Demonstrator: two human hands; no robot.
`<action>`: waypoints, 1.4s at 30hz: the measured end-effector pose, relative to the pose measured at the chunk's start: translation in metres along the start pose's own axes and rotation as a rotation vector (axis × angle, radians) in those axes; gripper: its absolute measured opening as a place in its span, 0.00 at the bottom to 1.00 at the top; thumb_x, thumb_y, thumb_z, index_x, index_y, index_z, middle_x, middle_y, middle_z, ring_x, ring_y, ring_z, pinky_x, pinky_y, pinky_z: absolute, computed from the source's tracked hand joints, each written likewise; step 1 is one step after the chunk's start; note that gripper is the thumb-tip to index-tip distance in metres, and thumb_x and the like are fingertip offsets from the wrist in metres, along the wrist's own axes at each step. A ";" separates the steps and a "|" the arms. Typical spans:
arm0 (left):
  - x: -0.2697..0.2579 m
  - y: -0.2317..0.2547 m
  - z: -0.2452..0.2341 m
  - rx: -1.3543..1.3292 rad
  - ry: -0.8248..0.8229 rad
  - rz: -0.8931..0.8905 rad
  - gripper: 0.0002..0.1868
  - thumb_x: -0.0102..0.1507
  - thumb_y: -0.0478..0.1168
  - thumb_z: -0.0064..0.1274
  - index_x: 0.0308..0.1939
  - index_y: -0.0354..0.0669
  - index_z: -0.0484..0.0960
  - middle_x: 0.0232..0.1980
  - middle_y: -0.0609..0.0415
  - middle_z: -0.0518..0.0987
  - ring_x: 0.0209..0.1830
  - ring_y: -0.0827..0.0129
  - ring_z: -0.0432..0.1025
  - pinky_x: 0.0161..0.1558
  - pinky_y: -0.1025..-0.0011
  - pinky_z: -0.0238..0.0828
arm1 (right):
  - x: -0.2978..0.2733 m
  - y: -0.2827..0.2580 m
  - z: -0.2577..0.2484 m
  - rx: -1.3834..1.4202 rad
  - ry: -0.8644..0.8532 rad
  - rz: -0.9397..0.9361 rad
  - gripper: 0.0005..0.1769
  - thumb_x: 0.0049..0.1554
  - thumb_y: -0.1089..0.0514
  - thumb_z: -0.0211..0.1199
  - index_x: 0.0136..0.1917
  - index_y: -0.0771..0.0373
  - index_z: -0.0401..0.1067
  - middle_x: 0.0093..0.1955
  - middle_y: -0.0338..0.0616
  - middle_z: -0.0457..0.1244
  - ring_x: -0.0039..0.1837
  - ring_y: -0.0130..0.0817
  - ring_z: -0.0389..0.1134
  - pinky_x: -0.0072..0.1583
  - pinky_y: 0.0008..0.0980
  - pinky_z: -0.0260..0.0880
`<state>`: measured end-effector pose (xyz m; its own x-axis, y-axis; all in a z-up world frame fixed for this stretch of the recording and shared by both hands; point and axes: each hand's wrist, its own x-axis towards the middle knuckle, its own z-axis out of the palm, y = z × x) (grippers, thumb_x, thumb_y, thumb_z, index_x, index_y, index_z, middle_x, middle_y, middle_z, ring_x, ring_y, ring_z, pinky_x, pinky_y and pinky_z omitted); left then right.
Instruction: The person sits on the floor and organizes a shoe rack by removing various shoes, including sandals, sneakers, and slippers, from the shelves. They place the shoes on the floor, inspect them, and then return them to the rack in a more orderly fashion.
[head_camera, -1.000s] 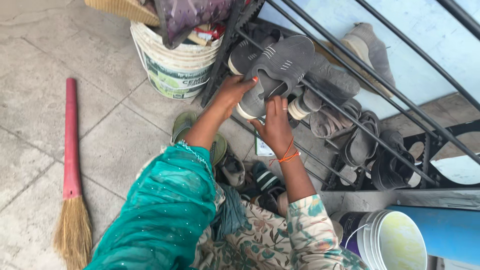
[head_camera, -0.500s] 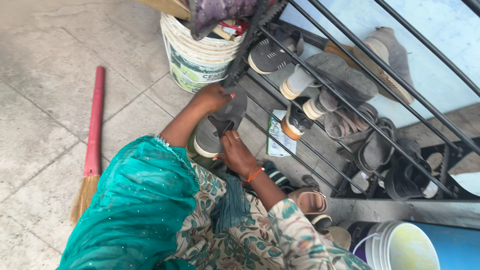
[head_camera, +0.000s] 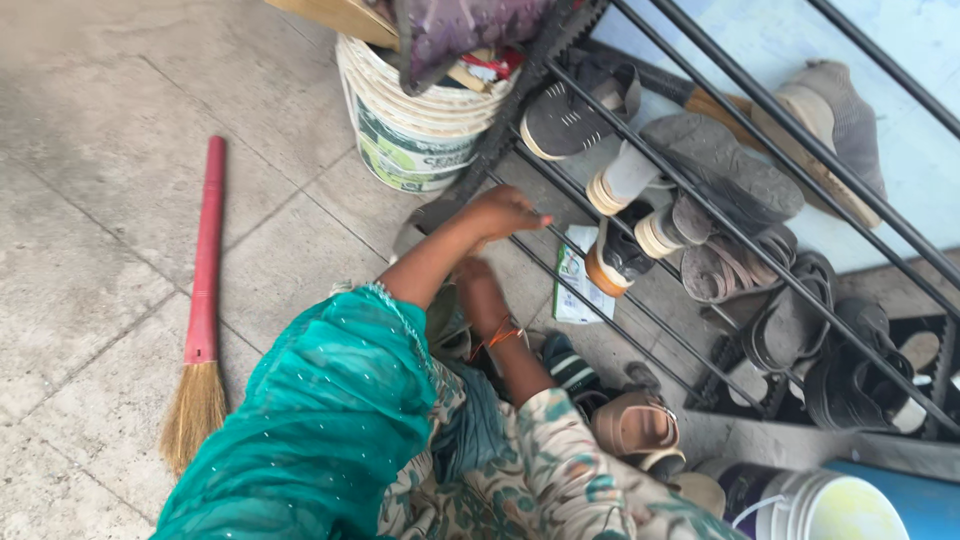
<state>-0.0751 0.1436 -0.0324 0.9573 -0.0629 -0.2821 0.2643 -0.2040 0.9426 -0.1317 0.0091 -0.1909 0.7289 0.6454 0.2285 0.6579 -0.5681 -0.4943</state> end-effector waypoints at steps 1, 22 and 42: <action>0.006 0.002 0.010 -0.252 -0.105 -0.052 0.38 0.54 0.57 0.68 0.59 0.36 0.77 0.59 0.39 0.79 0.55 0.60 0.74 0.51 0.63 0.72 | 0.007 0.011 -0.009 0.001 0.070 0.080 0.08 0.61 0.69 0.60 0.55 0.69 0.73 0.53 0.62 0.66 0.55 0.57 0.68 0.57 0.49 0.69; 0.027 0.076 0.077 -0.851 0.453 0.038 0.19 0.61 0.38 0.54 0.52 0.27 0.79 0.52 0.38 0.82 0.51 0.58 0.78 0.51 0.66 0.71 | 0.209 0.173 -0.130 0.778 0.498 1.029 0.29 0.52 0.50 0.75 0.48 0.79 0.67 0.39 0.55 0.65 0.36 0.37 0.67 0.37 0.33 0.65; 0.036 0.055 0.041 -0.544 0.658 -0.085 0.34 0.58 0.42 0.60 0.65 0.31 0.68 0.66 0.33 0.66 0.63 0.44 0.69 0.62 0.58 0.67 | 0.087 0.112 -0.113 1.541 0.600 0.890 0.07 0.59 0.60 0.53 0.51 0.57 0.69 0.41 0.43 0.66 0.36 0.25 0.59 0.35 0.24 0.54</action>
<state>-0.0309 0.0903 0.0020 0.7598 0.5456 -0.3535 0.1967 0.3254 0.9249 0.0262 -0.0561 -0.1315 0.9024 0.0234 -0.4303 -0.3774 0.5251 -0.7628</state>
